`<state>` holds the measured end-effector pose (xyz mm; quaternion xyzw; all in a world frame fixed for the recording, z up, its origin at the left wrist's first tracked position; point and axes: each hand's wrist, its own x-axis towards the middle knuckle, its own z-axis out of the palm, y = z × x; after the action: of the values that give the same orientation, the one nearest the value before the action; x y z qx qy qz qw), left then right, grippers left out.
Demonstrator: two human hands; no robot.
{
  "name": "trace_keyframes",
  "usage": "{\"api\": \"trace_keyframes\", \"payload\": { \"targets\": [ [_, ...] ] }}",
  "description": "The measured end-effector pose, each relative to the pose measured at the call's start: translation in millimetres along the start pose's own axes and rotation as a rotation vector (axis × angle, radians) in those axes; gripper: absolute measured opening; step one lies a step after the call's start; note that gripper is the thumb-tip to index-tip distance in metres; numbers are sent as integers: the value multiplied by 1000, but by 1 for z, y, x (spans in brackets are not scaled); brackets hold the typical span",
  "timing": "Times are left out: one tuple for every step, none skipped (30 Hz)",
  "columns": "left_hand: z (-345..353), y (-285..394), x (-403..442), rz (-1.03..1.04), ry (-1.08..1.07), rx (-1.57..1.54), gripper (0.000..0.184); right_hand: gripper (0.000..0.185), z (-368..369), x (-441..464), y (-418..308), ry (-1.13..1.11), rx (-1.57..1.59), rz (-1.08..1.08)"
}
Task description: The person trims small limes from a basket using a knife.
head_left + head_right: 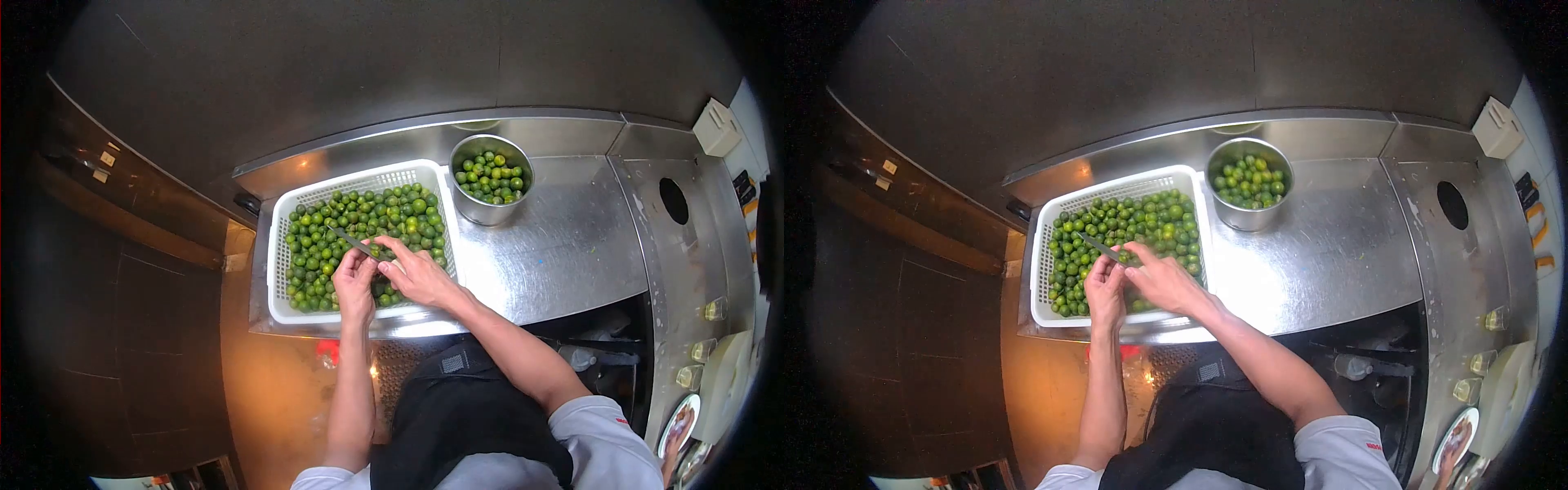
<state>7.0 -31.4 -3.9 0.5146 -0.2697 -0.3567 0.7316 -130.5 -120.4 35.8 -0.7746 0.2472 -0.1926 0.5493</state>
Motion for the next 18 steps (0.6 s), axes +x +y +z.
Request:
{"api": "trace_keyframes", "payload": {
  "targets": [
    [0,0,0,3,-8,3,34,48,-2,-1,-5,-13,30,21],
    [1,0,-1,6,-14,5,32,46,-2,-2,-7,-3,48,21],
    [2,2,-2,-4,-15,10,31,45,-2,-3,-8,6,66,19],
    [4,4,-3,-13,-14,15,30,44,-2,-3,-9,13,83,17],
    [4,5,-3,-22,-13,20,30,43,-1,-3,-9,31,51,1],
    [3,5,-3,-18,-27,9,29,42,-1,-3,-8,50,19,-15],
    [3,4,-4,-15,-43,-1,28,40,0,-3,-7,69,-12,-32],
    [2,4,-4,-10,-59,-10,28,39,2,-3,-3,99,-36,-73],
    [1,4,-3,-18,-66,-23,28,38,5,-3,2,129,-60,-113],
    [1,4,-2,-25,-73,-37,28,37,7,-3,6,161,-84,-154],
    [3,5,-2,-33,-81,-51,28,37,8,-3,6,176,-118,-170],
    [5,7,-3,-52,-74,-58,27,36,8,-3,7,193,-152,-187],
    [8,10,-4,-69,-66,-66,27,35,8,-3,7,209,-186,-205],
    [10,13,-5,-87,-57,-72,26,35,7,-2,7,276,-84,-149],
    [9,13,-6,-80,-61,-71,29,34,5,1,7,341,18,-92],
    [9,12,-7,-72,-65,-70,32,33,3,3,7,405,120,-35],
    [8,12,-7,-65,-70,-69,35,38,-3,0,3,393,104,-35],
    [8,12,-6,-51,-64,-78,37,41,0,2,6,367,83,-27]
  ]
}}
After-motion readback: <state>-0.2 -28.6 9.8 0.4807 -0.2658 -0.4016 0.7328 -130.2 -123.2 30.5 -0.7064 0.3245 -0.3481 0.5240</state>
